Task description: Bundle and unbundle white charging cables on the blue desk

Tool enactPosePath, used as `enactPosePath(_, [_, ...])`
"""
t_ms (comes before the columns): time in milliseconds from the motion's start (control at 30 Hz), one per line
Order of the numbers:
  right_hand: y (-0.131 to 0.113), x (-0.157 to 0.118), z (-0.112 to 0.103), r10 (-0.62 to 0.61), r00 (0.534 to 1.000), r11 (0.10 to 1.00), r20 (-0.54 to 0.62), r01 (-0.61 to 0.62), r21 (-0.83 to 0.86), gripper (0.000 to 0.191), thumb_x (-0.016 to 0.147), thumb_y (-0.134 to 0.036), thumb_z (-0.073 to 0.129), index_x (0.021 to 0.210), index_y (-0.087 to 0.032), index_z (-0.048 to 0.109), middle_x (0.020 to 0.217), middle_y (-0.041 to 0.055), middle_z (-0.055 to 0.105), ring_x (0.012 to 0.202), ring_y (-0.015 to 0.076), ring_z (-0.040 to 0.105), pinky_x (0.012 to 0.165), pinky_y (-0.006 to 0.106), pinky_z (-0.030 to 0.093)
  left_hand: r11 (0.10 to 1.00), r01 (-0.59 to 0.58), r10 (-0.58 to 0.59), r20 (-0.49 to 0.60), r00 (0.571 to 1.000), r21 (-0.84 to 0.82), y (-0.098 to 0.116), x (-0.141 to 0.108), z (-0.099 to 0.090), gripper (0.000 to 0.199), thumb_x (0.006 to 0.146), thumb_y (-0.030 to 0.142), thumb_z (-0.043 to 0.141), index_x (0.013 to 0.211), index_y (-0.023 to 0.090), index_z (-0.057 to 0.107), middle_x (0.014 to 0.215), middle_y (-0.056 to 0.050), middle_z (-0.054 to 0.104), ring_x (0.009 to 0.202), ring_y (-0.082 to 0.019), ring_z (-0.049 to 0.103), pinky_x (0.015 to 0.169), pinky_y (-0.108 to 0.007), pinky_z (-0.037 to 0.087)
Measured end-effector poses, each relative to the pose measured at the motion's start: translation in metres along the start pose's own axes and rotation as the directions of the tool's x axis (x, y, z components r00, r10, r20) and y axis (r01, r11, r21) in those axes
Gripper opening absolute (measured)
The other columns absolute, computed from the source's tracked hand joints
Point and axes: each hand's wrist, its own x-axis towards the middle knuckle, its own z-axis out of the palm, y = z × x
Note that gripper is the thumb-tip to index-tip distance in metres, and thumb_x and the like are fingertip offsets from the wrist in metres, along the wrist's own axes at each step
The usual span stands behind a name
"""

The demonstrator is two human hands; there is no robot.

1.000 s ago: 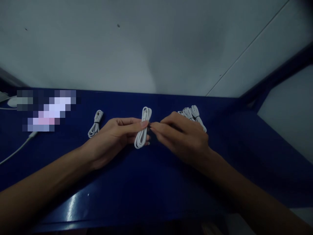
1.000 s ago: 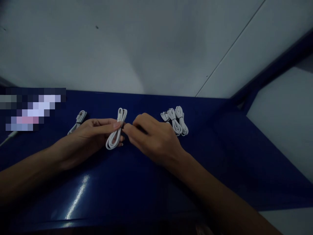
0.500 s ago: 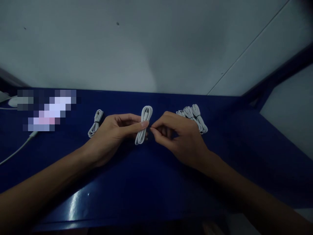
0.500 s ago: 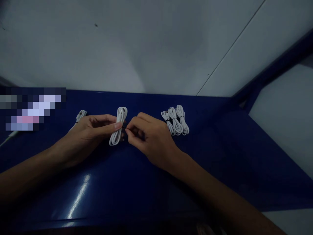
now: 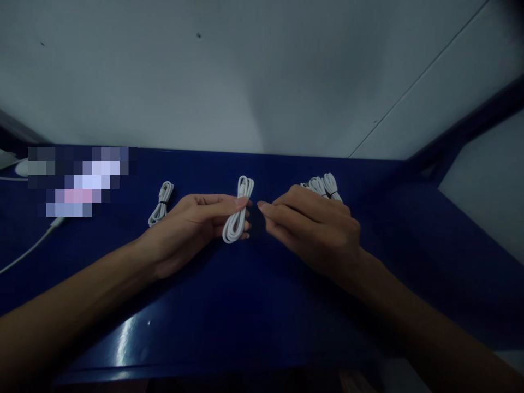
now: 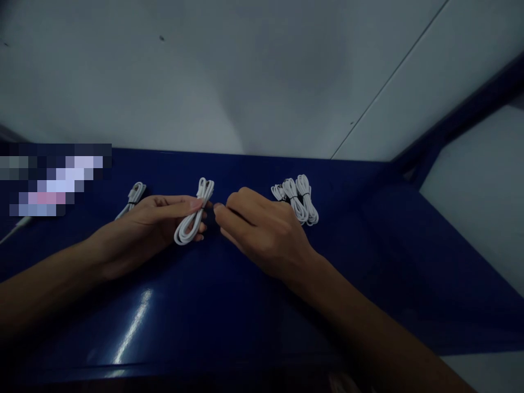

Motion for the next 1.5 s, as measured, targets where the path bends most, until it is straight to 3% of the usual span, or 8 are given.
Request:
enactPosePath(300, [-0.006, 0.010, -0.004, 0.210, 0.977, 0.959, 0.038, -0.213, 0.188, 0.018, 0.097, -0.004, 0.072, 0.094, -0.021, 0.076, 0.081, 0.0015, 0.077, 0.068, 0.0140, 0.070, 0.060, 0.028, 0.057, 0.999, -0.029, 0.029, -0.019, 0.999, 0.025, 0.002, 0.000, 0.002, 0.018, 0.097, 0.034, 0.085, 0.097, 0.016, 0.086, 0.093, -0.006, 0.079, 0.083, -0.013, 0.072, 0.085, -0.025, 0.060])
enactPosePath(533, [-0.013, 0.020, -0.011, 0.550, 0.678, 0.417, 0.487, -0.729, 0.543, 0.005, 0.099, -0.023, 0.076, 0.097, -0.020, 0.079, 0.089, 0.0019, 0.079, 0.076, 0.0150, 0.074, 0.054, 0.023, 0.055, 0.975, -0.130, 0.150, -0.101, 0.984, 0.182, 0.001, 0.000, 0.003, 0.010, 0.091, 0.027, 0.089, 0.094, 0.019, 0.085, 0.089, -0.004, 0.078, 0.081, -0.013, 0.070, 0.075, -0.022, 0.054])
enactPosePath(800, [-0.012, 0.017, -0.006, 0.551, 0.619, 0.233, 0.560, -0.758, 0.609, 0.003, 0.097, -0.023, 0.083, 0.098, -0.020, 0.083, 0.083, -0.0014, 0.077, 0.056, 0.0084, 0.062, 0.042, 0.018, 0.047, 0.953, -0.188, 0.218, -0.108, 0.970, 0.236, 0.001, -0.001, 0.006, 0.010, 0.087, 0.028, 0.091, 0.088, 0.020, 0.086, 0.087, -0.005, 0.079, 0.081, -0.016, 0.070, 0.078, -0.028, 0.054])
enactPosePath(900, [-0.012, 0.014, -0.004, 0.567, 0.659, 0.334, 0.494, -0.732, 0.593, 0.004, 0.099, -0.023, 0.080, 0.096, -0.021, 0.082, 0.084, -0.0015, 0.077, 0.055, 0.0079, 0.061, 0.044, 0.020, 0.049, 0.949, -0.189, 0.230, -0.144, 0.962, 0.252, 0.000, -0.001, 0.007, 0.013, 0.084, 0.028, 0.094, 0.090, 0.019, 0.086, 0.086, -0.005, 0.079, 0.079, -0.016, 0.070, 0.075, -0.028, 0.053])
enactPosePath(1000, [-0.015, 0.012, -0.002, 0.517, 0.809, 0.651, 0.280, -0.584, 0.484, 0.008, 0.097, -0.014, 0.079, 0.091, -0.019, 0.080, 0.085, -0.0004, 0.076, 0.061, 0.0088, 0.062, 0.052, 0.023, 0.051, 0.967, -0.138, 0.173, -0.156, 0.972, 0.215, 0.000, -0.001, 0.008, 0.013, 0.087, 0.029, 0.091, 0.088, 0.018, 0.084, 0.084, -0.004, 0.077, 0.075, -0.014, 0.068, 0.072, -0.026, 0.053])
enactPosePath(1133, [-0.014, 0.009, 0.003, 0.211, 0.976, 0.951, 0.063, -0.219, 0.217, 0.015, 0.100, -0.006, 0.072, 0.095, -0.018, 0.078, 0.087, 0.0032, 0.077, 0.072, 0.0131, 0.070, 0.060, 0.026, 0.057, 0.994, -0.003, 0.014, -0.101, 0.995, 0.108, 0.002, -0.001, 0.007, 0.020, 0.092, 0.034, 0.085, 0.086, 0.015, 0.085, 0.086, -0.008, 0.076, 0.081, -0.018, 0.070, 0.078, -0.030, 0.059])
enactPosePath(1267, [-0.011, 0.002, 0.008, 0.025, 0.998, 0.998, -0.051, -0.022, 0.055, 0.019, 0.102, -0.007, 0.072, 0.104, -0.025, 0.078, 0.088, 0.0011, 0.080, 0.070, 0.0139, 0.071, 0.054, 0.027, 0.053, 0.997, 0.049, -0.043, -0.101, 0.994, 0.057, 0.005, -0.002, 0.007, 0.025, 0.092, 0.037, 0.086, 0.085, 0.013, 0.086, 0.089, -0.011, 0.076, 0.084, -0.020, 0.070, 0.081, -0.033, 0.063])
enactPosePath(1500, [-0.019, -0.004, 0.006, 0.067, 0.998, 0.997, 0.015, -0.068, 0.024, 0.016, 0.102, -0.014, 0.076, 0.092, -0.026, 0.077, 0.078, -0.0014, 0.074, 0.063, 0.0131, 0.064, 0.046, 0.029, 0.047, 0.998, 0.060, -0.061, -0.115, 0.991, -0.013, 0.005, -0.002, 0.009, 0.029, 0.091, 0.038, 0.088, 0.080, 0.012, 0.084, 0.083, -0.008, 0.075, 0.078, -0.017, 0.069, 0.081, -0.030, 0.063])
